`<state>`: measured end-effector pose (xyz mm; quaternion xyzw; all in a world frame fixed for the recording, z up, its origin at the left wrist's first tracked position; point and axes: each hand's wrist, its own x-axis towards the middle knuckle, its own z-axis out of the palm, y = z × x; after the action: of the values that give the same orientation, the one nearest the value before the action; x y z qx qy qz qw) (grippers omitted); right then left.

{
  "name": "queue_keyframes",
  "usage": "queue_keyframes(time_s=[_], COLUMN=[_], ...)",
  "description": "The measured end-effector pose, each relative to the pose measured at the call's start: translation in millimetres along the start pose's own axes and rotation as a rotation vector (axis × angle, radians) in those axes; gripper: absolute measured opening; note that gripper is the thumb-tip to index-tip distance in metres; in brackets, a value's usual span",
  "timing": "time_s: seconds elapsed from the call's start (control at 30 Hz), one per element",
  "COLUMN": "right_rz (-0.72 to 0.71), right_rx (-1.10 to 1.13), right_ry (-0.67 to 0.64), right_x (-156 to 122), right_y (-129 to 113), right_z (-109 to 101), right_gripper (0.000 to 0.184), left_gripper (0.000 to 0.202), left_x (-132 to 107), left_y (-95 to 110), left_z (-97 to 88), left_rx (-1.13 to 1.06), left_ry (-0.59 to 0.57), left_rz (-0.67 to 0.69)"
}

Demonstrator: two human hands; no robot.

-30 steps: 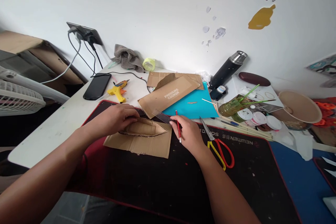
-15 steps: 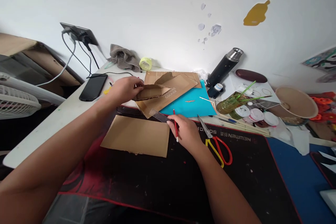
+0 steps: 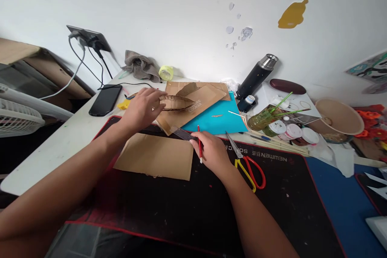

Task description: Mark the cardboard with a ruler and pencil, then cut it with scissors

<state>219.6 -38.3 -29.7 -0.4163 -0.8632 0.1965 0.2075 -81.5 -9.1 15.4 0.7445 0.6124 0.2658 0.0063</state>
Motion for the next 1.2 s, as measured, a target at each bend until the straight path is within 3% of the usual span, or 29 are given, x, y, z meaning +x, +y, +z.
queue_keyframes(time_s=[0.13, 0.23, 0.33, 0.43, 0.6, 0.87, 1.2], right_rz=[-0.009, -0.004, -0.006, -0.022, -0.041, -0.055, -0.092], right_rx=[-0.027, -0.042, -0.029, -0.002, 0.043, 0.098, 0.119], right_ry=[-0.018, -0.022, -0.012, 0.013, 0.042, 0.061, 0.049], right_x=[0.2, 0.6, 0.8, 0.2, -0.5, 0.2, 0.0], right_y=[-2.4, -3.6, -3.1, -1.7, 0.5, 0.7, -5.2], right_z=[-1.8, -2.7, -2.6, -1.8, -1.0, -2.5, -6.5], right_gripper=[0.018, 0.017, 0.016, 0.017, 0.019, 0.020, 0.021], left_gripper=[0.035, 0.041, 0.053, 0.049, 0.047, 0.046, 0.047], left_x=[-51.6, -87.0, -114.1, -130.4, -134.9, -131.8, -137.3], left_y=[25.8, 39.2, 46.0, 46.3, 39.2, 18.7, 26.2], left_z=[-22.2, -32.9, -31.6, -21.0, -9.2, -13.4, -12.1], left_rx=[-0.182, -0.203, -0.189, -0.115, -0.055, -0.002, -0.067], left_ry=[-0.239, -0.409, -0.464, -0.433, -0.390, -0.370, -0.309], left_rz=[0.160, 0.287, 0.344, 0.364, 0.380, 0.371, 0.378])
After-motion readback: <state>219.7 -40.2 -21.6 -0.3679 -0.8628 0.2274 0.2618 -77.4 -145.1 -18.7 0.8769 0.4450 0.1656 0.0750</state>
